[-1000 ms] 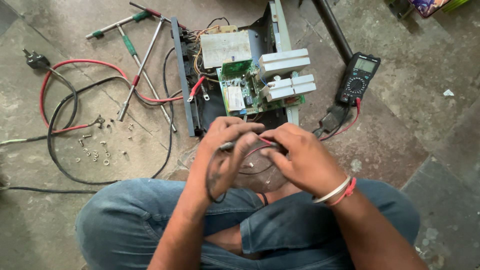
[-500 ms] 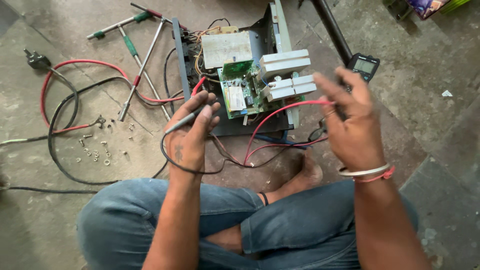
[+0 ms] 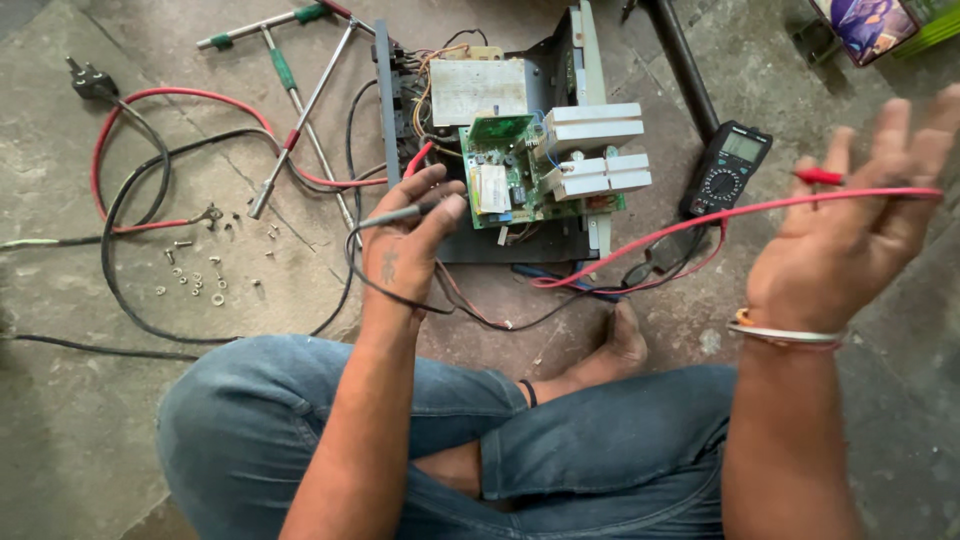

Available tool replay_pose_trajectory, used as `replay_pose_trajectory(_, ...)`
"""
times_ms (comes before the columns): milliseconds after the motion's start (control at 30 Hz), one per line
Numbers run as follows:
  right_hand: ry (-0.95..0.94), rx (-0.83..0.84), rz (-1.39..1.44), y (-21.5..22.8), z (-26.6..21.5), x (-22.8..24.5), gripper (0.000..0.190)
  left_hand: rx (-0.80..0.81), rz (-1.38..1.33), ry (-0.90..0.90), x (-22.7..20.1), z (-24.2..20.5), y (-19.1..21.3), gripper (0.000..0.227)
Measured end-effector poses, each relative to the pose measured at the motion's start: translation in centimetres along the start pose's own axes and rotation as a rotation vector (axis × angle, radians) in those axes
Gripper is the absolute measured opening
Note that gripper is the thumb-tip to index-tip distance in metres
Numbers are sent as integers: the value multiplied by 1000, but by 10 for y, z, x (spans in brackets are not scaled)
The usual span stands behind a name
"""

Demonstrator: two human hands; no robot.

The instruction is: The person sits on the floor and uses a multimeter to test various points on a green circuit board. They systematically move the probes across different components and connectors on the board, then flip it over to test the other side.

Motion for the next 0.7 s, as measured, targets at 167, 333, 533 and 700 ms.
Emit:
replay_pose_trajectory(167,13,0,241,38,9,-29,62,71,63,-34,-11,-11,-17,34)
replay_pose_trajectory(333,-1,-3,191,19,9,-14,66,2,347,16,-17,-17,-17,30)
replay_pose_trajectory(533,-65,-8,19,-19,12,-15,78,-15,459,60,-11,-22,-15,32)
replay_pose_trajectory(700,-330,100,366,-56,12,-63,52,98,220,69,16,-32,-38,33)
Point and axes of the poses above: each hand's wrist, its own z-axis towards the middle knuckle, its own y-axis out of the back of the hand, x = y × z, the point moved 10 cm from there along z, towards the middle knuckle, and after that the axes turned 6 degrees about x, right-handed, at the moved point
